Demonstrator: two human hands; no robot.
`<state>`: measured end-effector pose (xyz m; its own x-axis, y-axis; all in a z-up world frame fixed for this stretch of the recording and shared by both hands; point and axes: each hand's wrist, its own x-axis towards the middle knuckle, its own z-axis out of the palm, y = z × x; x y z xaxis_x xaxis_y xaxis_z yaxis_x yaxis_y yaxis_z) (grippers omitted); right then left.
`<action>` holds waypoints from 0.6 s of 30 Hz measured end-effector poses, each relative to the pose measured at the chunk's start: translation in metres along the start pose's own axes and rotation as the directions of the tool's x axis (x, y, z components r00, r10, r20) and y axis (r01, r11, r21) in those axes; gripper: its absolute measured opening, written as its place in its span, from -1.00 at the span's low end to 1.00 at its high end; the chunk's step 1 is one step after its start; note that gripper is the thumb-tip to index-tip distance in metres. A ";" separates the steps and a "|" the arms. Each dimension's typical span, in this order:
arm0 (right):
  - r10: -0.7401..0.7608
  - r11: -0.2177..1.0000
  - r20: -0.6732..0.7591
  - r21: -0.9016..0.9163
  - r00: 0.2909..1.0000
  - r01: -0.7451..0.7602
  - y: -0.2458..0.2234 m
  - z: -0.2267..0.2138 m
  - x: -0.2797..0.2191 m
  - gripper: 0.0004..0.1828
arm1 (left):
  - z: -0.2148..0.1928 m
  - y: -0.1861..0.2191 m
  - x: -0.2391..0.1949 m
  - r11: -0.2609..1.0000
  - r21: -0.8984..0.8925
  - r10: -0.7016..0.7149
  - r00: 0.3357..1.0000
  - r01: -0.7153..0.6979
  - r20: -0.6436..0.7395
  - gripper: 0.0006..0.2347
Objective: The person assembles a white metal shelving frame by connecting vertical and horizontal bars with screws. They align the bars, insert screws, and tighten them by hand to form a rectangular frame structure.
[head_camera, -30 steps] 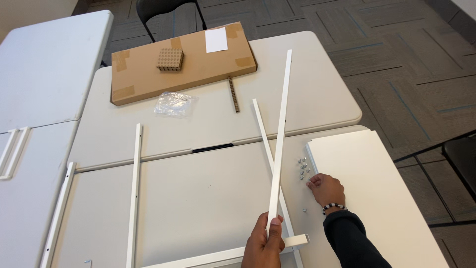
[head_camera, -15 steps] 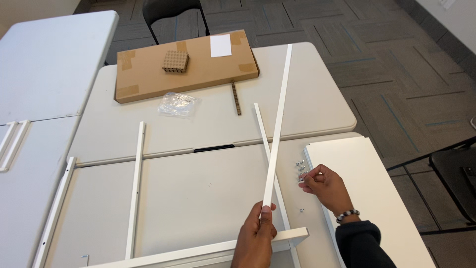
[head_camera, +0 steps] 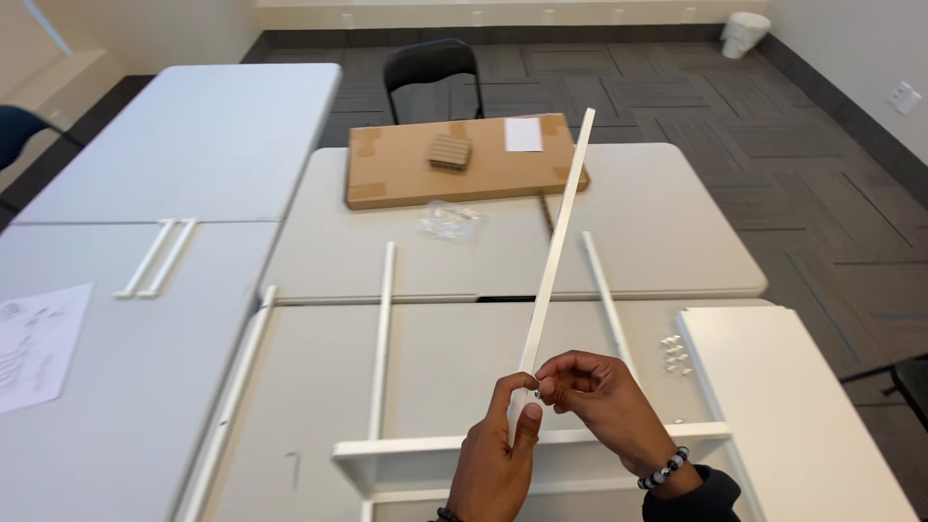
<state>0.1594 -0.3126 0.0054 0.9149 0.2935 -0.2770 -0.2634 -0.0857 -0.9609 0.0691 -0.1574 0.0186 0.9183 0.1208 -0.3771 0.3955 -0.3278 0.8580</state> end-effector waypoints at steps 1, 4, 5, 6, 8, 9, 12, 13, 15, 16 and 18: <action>-0.002 1.000 0.015 -0.007 1.000 0.002 0.000 0.014 0.001 -0.85 | -0.014 -0.006 -0.004 1.000 -0.008 -0.003 1.000 0.003 -0.014 -0.61; -0.019 1.000 0.048 -0.020 0.999 0.020 0.002 0.058 -0.001 -0.82 | -0.051 -0.027 -0.018 0.999 -0.022 0.048 0.997 -0.050 -0.058 -0.56; -0.026 1.000 0.047 0.013 0.999 0.025 0.003 0.072 -0.002 -0.82 | -0.061 -0.035 -0.020 0.997 -0.041 0.066 0.994 -0.070 -0.084 -0.60; -0.031 0.998 0.043 0.047 0.999 0.029 0.004 0.085 -0.004 -0.82 | -0.069 -0.043 -0.022 0.994 -0.056 0.085 0.991 -0.091 -0.108 -0.64; -0.040 0.999 0.062 0.028 0.997 0.038 0.002 0.110 -0.005 -0.81 | -0.088 -0.052 -0.027 0.989 -0.084 0.111 0.983 -0.124 -0.143 -0.68; -0.048 0.999 0.064 0.010 0.997 0.048 0.002 0.122 -0.006 -0.81 | -0.097 -0.057 -0.029 0.981 -0.108 0.143 0.976 -0.162 -0.164 -0.72; 0.004 0.999 0.082 0.038 0.997 -0.007 -0.002 0.155 -0.009 -0.77 | -0.119 -0.082 -0.029 0.975 -0.112 0.163 0.959 -0.193 -0.230 -0.74; 0.006 0.999 0.084 0.050 0.996 -0.010 -0.007 0.173 -0.010 -0.77 | -0.130 -0.088 -0.035 0.977 -0.102 0.160 0.960 -0.187 -0.230 -0.74; 0.174 0.981 -0.003 0.089 0.985 -0.173 -0.024 0.198 -0.008 -0.70 | -0.143 -0.095 -0.040 0.979 -0.120 0.131 0.959 -0.165 -0.253 -0.74; 0.174 0.981 -0.007 0.089 0.985 -0.172 -0.030 0.211 -0.007 -0.70 | -0.150 -0.097 -0.041 0.979 -0.121 0.133 0.959 -0.167 -0.250 -0.74; 0.246 0.969 0.142 -0.034 0.959 -0.244 -0.040 0.234 -0.004 -0.44 | -0.162 -0.103 -0.045 0.967 -0.196 0.109 0.959 -0.164 -0.262 -0.74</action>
<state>0.0944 -0.0873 0.0446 0.7689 0.3955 -0.5023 -0.4682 -0.1866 -0.8637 -0.0097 0.0231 0.0038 0.9288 0.3260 -0.1764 0.2359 -0.1527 0.9597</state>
